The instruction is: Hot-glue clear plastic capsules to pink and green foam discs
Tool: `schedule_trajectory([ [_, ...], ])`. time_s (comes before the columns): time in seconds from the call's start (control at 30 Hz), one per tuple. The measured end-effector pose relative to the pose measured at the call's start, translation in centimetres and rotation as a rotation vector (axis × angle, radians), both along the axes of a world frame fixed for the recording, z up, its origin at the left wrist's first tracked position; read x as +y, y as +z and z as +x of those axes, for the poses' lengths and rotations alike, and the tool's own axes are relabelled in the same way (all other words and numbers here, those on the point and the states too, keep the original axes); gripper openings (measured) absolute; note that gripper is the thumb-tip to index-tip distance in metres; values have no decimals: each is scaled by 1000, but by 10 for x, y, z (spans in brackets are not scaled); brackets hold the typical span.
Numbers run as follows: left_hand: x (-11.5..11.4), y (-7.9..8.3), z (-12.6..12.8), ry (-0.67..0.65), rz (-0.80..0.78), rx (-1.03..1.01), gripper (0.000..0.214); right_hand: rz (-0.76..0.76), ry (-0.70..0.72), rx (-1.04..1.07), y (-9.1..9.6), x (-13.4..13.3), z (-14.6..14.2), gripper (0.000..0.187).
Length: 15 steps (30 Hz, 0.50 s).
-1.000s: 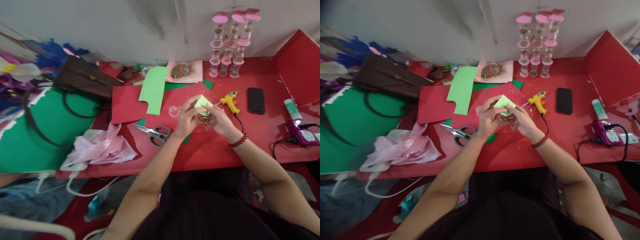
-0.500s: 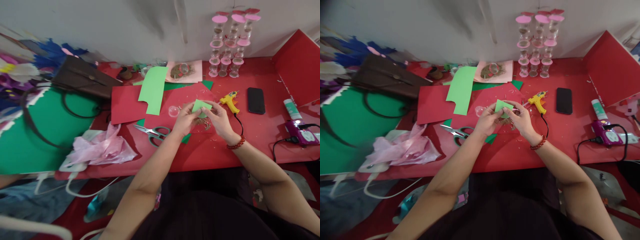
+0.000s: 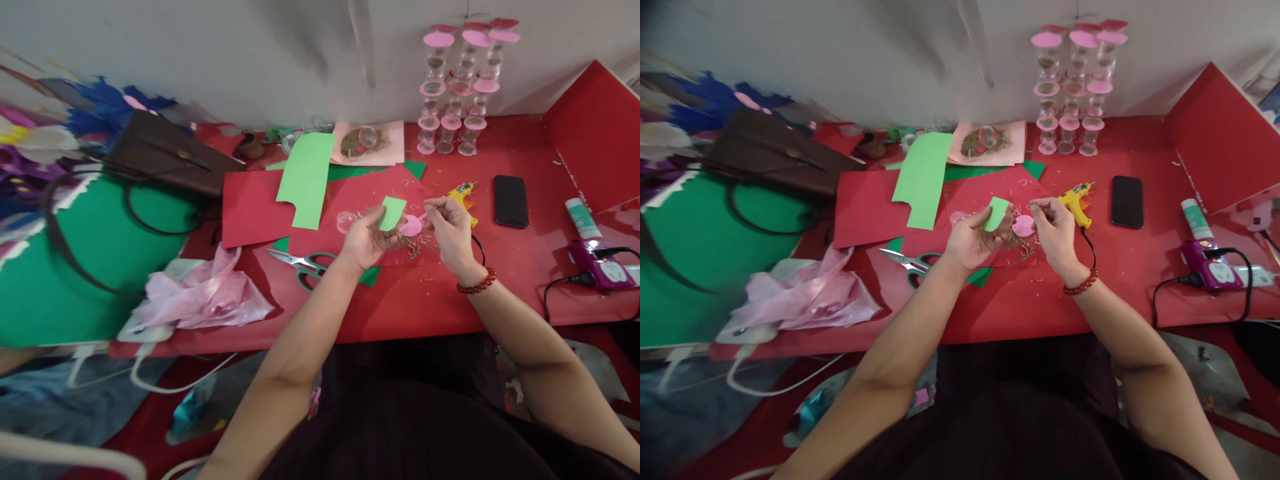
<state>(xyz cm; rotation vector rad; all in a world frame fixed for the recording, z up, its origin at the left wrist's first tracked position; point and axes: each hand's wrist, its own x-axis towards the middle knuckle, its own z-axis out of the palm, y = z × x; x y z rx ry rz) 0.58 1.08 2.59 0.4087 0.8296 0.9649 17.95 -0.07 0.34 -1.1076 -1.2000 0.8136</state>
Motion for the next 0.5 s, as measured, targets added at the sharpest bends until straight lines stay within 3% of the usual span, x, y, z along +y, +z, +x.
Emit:
schedule_trajectory([
  [0.07,1,4,-4,-69,-67,-41,36,100,28,-124,3,2,5,26],
  [0.17,2,5,-5,-131,-102,-31,39,134,199,-221,5,3,7,48],
  [0.33,4,-2,-5,-230,-79,45,35,19,343,-125,-1,6,2,26],
  [0.43,4,-6,-7,-262,10,18,48,-21,269,-31,-4,8,0,28],
  [0.5,2,-7,-6,-224,89,9,46,-16,177,3,-6,7,-1,26],
])
